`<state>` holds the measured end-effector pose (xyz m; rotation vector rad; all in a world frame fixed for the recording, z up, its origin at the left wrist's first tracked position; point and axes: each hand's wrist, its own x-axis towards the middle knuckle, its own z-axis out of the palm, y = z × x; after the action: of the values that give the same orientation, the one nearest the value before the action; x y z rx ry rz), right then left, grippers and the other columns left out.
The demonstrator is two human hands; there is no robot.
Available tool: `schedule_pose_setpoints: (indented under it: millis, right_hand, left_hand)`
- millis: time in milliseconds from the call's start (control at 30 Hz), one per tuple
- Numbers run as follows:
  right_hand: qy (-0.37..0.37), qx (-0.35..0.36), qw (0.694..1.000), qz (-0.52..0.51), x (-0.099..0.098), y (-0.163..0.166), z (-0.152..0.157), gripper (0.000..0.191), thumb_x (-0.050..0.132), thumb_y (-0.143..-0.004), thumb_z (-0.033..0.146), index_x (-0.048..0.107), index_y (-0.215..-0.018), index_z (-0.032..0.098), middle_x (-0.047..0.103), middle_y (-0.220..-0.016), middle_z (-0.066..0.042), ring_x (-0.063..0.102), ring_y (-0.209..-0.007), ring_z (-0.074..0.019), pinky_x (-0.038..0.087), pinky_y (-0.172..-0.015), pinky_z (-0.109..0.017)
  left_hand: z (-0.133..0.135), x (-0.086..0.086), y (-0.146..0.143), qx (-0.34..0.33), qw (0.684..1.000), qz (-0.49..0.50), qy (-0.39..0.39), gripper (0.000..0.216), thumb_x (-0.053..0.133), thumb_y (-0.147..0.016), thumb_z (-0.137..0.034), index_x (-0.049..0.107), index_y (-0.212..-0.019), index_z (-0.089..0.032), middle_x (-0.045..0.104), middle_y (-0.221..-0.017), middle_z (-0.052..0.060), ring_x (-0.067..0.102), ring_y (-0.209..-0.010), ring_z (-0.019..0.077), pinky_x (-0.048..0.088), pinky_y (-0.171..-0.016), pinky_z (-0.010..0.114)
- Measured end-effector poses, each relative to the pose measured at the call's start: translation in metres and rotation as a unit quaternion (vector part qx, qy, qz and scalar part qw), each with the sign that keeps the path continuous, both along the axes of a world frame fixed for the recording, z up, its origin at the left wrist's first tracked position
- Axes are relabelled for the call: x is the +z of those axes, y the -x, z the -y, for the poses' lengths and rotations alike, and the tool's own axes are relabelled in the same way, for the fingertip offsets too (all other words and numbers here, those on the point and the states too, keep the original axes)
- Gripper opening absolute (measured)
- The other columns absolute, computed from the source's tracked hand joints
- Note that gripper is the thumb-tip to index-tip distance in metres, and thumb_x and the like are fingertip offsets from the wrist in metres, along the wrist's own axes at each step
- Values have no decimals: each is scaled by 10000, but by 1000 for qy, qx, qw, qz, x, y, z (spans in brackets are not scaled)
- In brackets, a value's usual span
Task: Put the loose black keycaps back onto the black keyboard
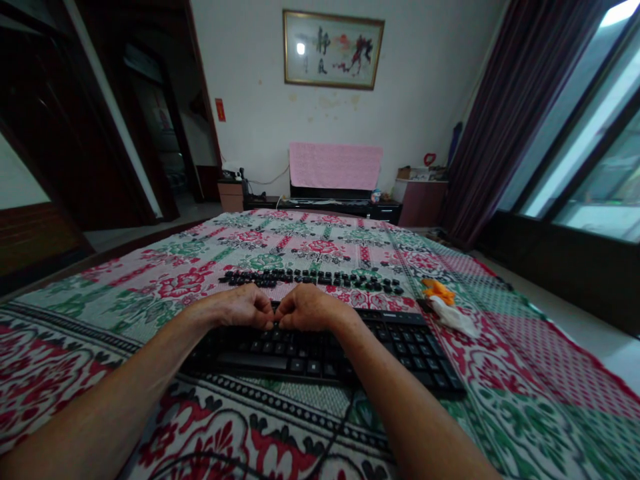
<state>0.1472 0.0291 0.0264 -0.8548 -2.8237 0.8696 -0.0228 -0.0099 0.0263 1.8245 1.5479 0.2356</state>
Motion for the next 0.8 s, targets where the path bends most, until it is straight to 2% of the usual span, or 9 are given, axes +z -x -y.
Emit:
schedule_pose_setpoints:
  millis: [133, 433, 600, 800]
  right_hand:
    - [6, 13, 1000, -15, -4, -2, -2, 300, 492, -632, 274, 630, -882, 179, 607, -682, 10, 479, -582, -86, 330, -497, -179]
    - [-19, 31, 999, -12, -2, 0, 0, 255, 453, -658, 230, 648, -810, 164, 598, -639, 10, 479, -566, -88, 326, -496, -182]
    - [-6, -6, 1000, -12, -3, 4, -1, 229, 480, -626, 220, 648, -759, 141, 580, -603, 4, 454, -528, -78, 316, -469, -170]
    - [-35, -22, 999, 14, -4, 7, 1, 223, 480, -624, 265, 646, -678, 126, 476, -485, 22, 355, -451, -57, 250, -416, -175]
  left_hand:
    - [1, 1, 2, -1, 1000, -13, -8, 240, 543, -513, -322, 626, -644, -139, 420, -464, -54, 329, -441, 54, 230, -412, 177]
    - [2, 1, -1, 27, 999, -25, -13, 256, 556, -494, -313, 637, -674, -151, 458, -485, -45, 379, -465, 67, 260, -417, 171]
    - [1, 2, -4, 26, 998, -50, -12, 234, 550, -493, -306, 634, -649, -154, 439, -463, -47, 363, -442, 64, 230, -394, 175]
    - [0, 5, -10, 27, 998, -62, 2, 203, 542, -501, -279, 625, -637, -154, 438, -461, -53, 351, -433, 59, 230, -395, 176]
